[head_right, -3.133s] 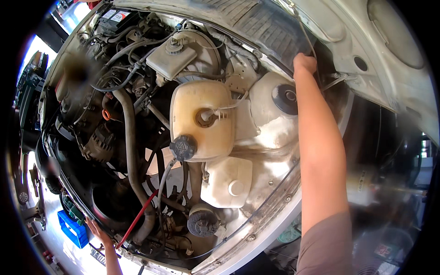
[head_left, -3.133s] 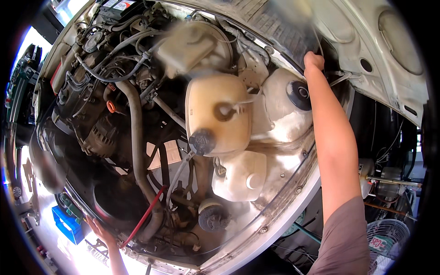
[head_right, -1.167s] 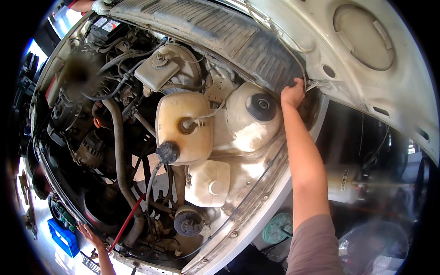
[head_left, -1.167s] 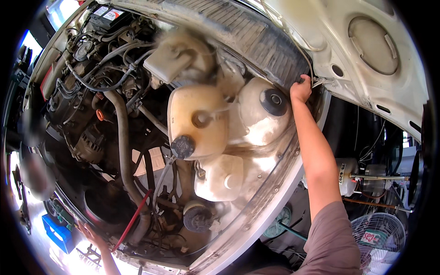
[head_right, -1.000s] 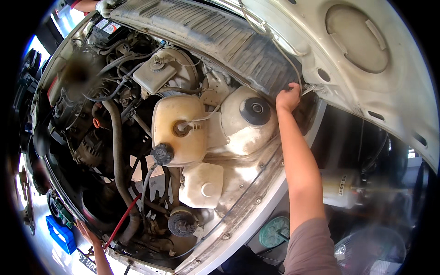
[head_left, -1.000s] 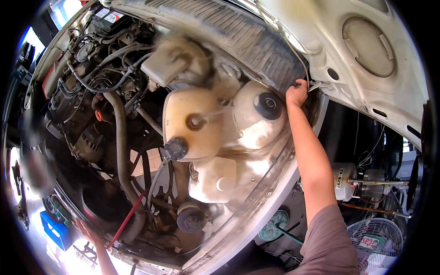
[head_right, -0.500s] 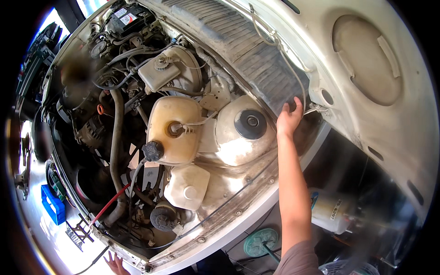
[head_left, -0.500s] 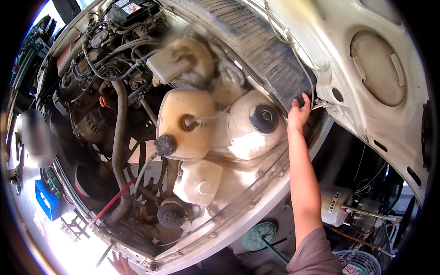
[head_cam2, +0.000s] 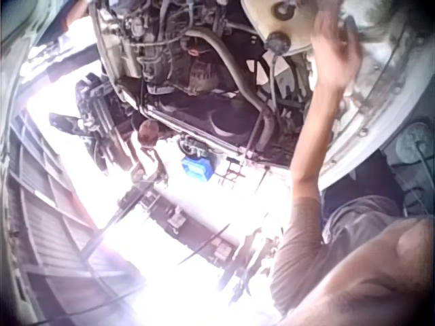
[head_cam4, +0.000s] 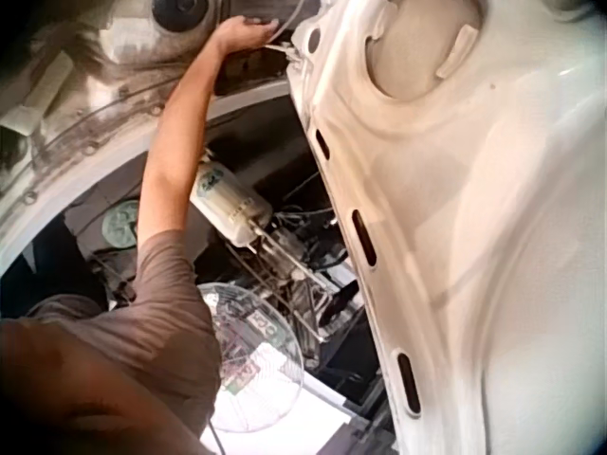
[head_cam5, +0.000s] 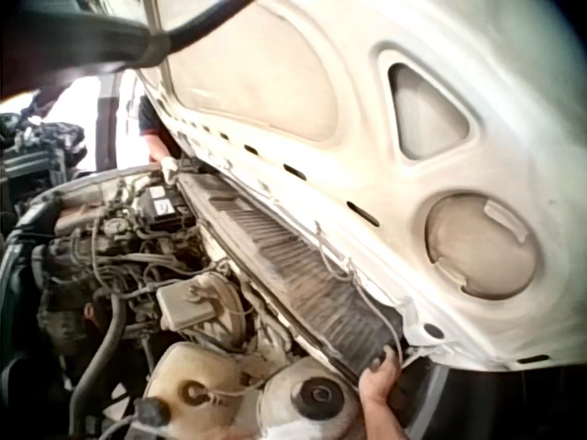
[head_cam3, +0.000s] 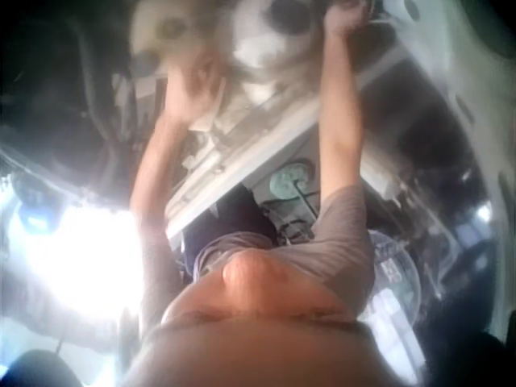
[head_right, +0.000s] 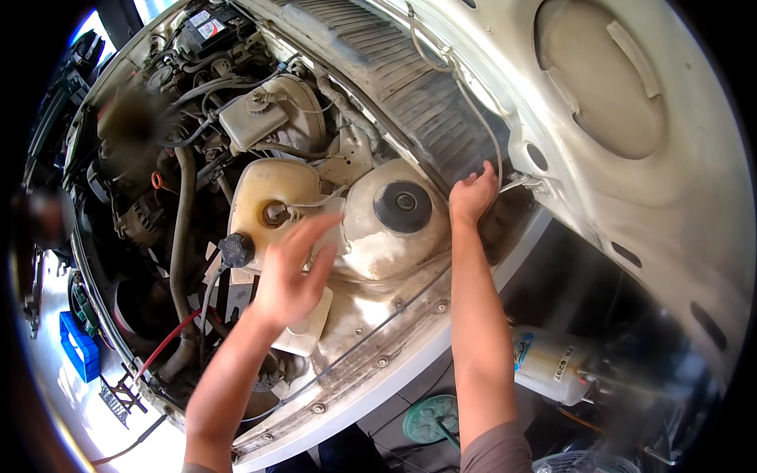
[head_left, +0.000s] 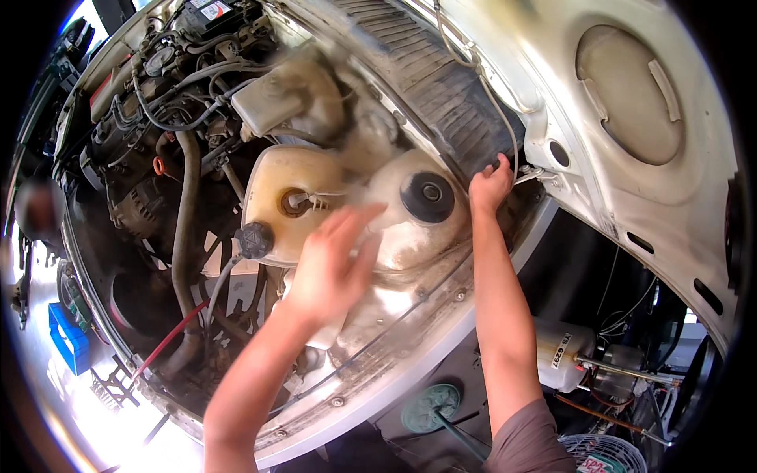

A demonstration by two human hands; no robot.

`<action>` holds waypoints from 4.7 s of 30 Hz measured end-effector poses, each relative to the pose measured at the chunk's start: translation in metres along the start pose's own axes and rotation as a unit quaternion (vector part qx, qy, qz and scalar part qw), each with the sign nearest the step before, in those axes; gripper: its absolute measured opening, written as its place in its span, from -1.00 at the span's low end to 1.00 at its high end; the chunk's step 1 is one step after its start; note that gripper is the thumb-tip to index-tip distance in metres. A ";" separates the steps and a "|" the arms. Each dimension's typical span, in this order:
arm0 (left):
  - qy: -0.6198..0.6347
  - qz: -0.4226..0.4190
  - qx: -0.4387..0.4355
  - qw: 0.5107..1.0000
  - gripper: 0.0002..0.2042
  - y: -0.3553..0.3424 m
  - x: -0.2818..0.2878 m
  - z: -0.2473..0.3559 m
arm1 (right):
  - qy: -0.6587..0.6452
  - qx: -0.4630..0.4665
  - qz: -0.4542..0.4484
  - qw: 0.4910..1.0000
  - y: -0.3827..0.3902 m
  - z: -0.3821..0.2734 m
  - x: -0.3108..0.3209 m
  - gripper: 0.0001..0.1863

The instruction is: The person works on a car, first pressing down on a plastic trim piece near the base of the windshield and then securing a wire or cable along the inner edge of the engine bay near the fender by hand.

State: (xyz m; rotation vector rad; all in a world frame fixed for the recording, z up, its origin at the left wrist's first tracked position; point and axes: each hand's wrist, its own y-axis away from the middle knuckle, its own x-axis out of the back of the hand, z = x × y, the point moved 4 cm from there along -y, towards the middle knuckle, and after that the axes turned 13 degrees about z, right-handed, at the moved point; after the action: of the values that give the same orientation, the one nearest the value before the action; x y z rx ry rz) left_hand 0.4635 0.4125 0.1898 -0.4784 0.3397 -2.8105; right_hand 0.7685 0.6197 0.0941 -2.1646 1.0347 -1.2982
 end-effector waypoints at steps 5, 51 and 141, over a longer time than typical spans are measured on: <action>-0.064 0.026 -0.140 0.988 -0.69 -0.025 -0.047 -0.005 | 0.022 0.004 -0.059 0.998 0.010 -0.016 -0.004 -0.51; 0.238 0.128 0.310 0.911 -0.49 0.010 -0.154 0.017 | -0.408 -0.170 -0.292 0.848 -0.156 0.122 0.100 -0.63; 0.038 0.447 0.486 0.750 -0.57 -0.256 -0.479 0.021 | -0.472 -0.497 -0.614 0.390 -0.128 0.127 -0.085 -0.51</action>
State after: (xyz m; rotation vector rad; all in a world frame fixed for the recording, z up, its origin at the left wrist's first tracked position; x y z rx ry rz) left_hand 0.8494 0.7920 0.1399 0.0713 -0.7028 -1.6855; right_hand 0.9049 0.7635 0.0698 -3.7559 -0.8708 1.0727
